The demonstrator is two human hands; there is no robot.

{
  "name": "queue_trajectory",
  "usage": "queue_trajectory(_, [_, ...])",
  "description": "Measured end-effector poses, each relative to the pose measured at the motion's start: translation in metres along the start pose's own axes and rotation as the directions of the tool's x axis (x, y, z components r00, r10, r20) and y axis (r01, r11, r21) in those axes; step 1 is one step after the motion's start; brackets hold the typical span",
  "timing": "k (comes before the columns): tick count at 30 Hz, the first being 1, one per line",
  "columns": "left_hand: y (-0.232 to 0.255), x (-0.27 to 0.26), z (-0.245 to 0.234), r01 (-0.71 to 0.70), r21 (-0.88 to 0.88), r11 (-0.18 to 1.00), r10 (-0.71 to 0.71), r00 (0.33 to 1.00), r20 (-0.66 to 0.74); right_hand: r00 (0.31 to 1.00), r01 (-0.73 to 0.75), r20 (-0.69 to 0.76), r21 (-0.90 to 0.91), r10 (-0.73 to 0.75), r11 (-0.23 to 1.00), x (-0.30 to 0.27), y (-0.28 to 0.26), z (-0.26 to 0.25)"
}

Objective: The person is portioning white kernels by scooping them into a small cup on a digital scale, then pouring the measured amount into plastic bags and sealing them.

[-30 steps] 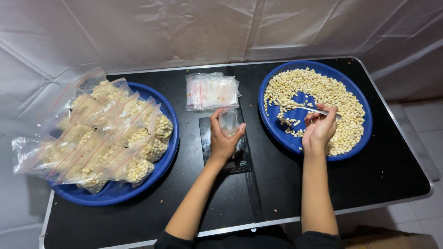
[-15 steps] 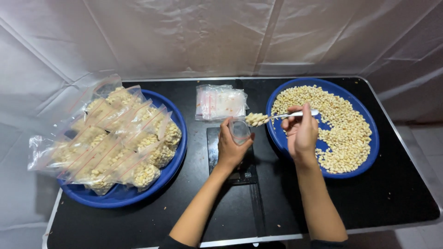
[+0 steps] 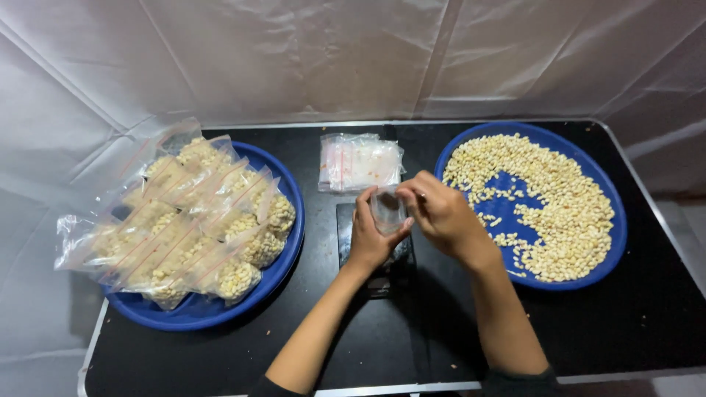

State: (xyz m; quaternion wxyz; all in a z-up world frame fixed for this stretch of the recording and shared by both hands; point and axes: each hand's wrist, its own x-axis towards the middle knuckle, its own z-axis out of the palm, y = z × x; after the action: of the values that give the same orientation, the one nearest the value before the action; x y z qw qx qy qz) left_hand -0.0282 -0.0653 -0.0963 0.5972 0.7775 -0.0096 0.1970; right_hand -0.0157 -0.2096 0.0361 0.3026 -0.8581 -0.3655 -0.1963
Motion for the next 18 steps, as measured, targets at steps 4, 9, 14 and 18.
queue_trajectory(4, [-0.01,0.001,-0.008,-0.104,-0.024,0.994,0.104,0.994,-0.016,0.987,-0.013,-0.161,-0.041,0.007,0.999,-0.004,-0.001,-0.034])
queue_trajectory(9, [-0.008,0.001,-0.023,-0.162,-0.267,0.95,0.214,0.961,0.175,0.809,-0.374,-0.383,0.249,0.446,0.893,-0.017,0.027,-0.061])
queue_trajectory(14, [-0.02,0.002,-0.029,-0.202,-0.285,0.937,0.276,0.929,0.247,0.695,-0.441,-0.498,0.274,0.519,0.855,-0.046,0.119,-0.072])
queue_trajectory(18, [-0.037,0.004,-0.031,-0.238,-0.288,0.928,0.31,0.92,0.24,0.599,-0.514,-0.551,0.293,0.581,0.806,-0.081,0.208,-0.072])
